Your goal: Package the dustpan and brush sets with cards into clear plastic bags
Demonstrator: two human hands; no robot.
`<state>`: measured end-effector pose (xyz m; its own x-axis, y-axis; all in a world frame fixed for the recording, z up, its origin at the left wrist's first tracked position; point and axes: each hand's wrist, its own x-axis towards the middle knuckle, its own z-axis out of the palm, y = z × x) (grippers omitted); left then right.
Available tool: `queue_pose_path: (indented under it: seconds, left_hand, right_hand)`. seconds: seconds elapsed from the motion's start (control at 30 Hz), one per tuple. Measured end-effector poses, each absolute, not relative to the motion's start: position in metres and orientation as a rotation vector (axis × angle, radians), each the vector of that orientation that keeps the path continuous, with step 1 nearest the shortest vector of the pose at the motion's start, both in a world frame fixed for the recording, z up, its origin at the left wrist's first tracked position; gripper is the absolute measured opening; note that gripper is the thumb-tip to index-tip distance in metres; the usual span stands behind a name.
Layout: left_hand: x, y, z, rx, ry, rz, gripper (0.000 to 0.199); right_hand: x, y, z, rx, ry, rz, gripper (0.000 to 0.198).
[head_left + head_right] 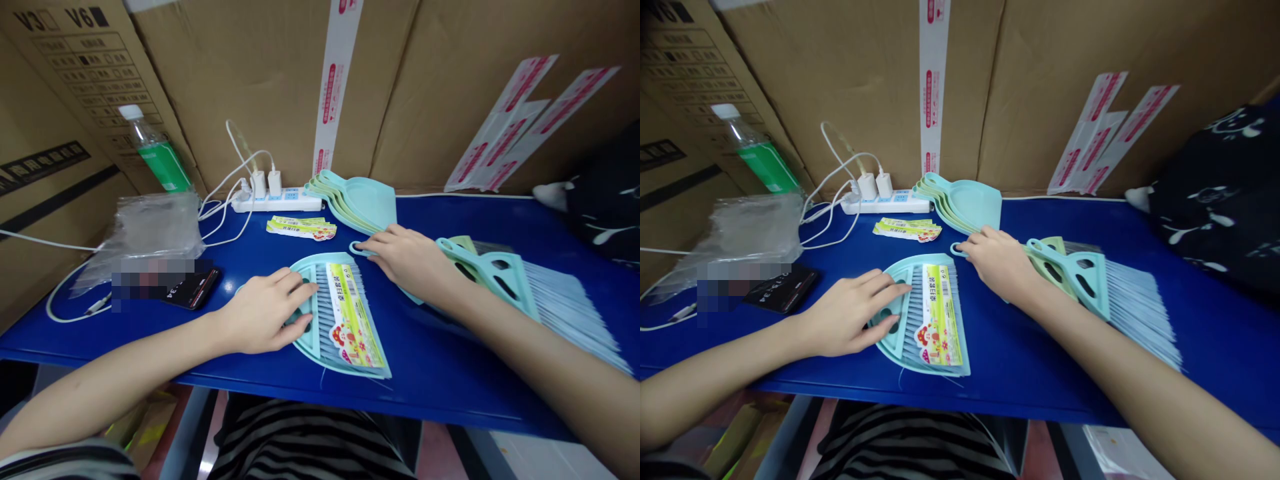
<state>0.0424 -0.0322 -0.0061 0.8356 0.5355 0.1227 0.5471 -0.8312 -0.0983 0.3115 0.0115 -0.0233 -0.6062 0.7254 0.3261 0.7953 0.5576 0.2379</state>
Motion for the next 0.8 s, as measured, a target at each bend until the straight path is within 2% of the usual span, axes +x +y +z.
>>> queue_pose_path:
  seconds: [0.33,0.53,0.8]
  left_hand:
    - [0.044,-0.031,-0.009,-2.81,-0.823,-0.021,0.039]
    - [0.047,-0.032,-0.008,-2.782,-0.856,0.114,0.044]
    - [0.048,-0.033,-0.009,-2.768,-0.861,0.105,0.048]
  right_hand:
    - [0.305,0.008,-0.02,-1.286,-2.558,-0.532,0.032]
    - [0.295,0.003,-0.02,-1.178,-2.589,-0.453,0.039]
    - [0.293,0.003,-0.026,-1.13,-2.644,-0.299,0.045]
